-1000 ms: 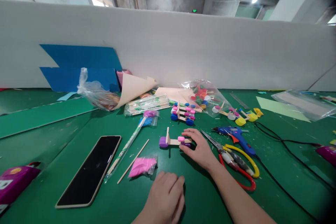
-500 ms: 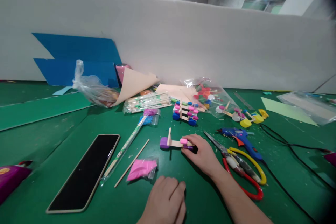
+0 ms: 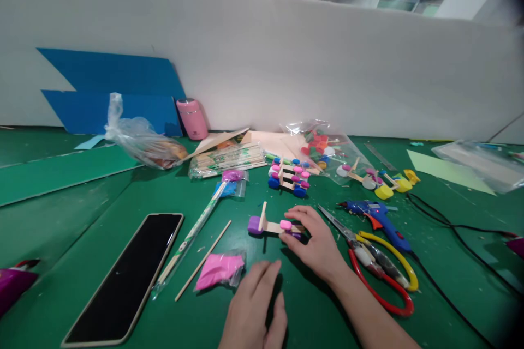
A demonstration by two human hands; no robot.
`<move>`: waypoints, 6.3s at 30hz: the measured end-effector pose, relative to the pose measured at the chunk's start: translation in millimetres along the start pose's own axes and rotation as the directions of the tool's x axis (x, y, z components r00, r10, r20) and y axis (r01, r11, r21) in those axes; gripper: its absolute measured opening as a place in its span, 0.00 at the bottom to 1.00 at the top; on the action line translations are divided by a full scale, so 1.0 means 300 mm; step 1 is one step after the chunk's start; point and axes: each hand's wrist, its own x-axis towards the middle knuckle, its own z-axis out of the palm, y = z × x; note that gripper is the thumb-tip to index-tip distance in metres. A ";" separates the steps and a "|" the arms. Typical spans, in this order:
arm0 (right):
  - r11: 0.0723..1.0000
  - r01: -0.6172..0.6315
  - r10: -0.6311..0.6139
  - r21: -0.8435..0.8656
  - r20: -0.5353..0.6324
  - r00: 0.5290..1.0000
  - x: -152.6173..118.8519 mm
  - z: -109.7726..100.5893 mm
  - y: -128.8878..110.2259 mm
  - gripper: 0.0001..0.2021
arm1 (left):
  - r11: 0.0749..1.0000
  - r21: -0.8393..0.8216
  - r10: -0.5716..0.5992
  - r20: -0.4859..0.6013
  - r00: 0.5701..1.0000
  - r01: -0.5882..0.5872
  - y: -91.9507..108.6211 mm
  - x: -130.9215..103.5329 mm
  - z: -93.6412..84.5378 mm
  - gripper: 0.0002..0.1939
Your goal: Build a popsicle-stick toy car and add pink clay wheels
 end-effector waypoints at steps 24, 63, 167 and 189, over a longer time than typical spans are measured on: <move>0.994 -0.090 0.090 0.056 -0.003 0.996 0.011 0.020 -0.024 0.13 | 0.788 -0.345 -0.428 0.289 0.856 0.510 -0.022 0.151 0.064 0.29; 0.989 -0.132 0.134 0.068 -0.020 0.991 0.034 0.025 -0.042 0.08 | 0.820 -0.399 -0.320 0.274 0.907 0.410 -0.022 0.148 0.058 0.26; 0.972 -0.221 0.210 -0.081 -0.122 0.970 -0.162 0.071 -0.130 0.31 | 0.869 -0.385 -0.206 0.289 0.935 0.311 -0.049 0.125 0.071 0.27; 0.965 -0.197 0.178 -0.171 -0.124 0.976 -0.101 -0.011 -0.096 0.25 | 0.890 -0.303 -0.247 0.308 0.919 0.341 -0.029 0.151 0.052 0.26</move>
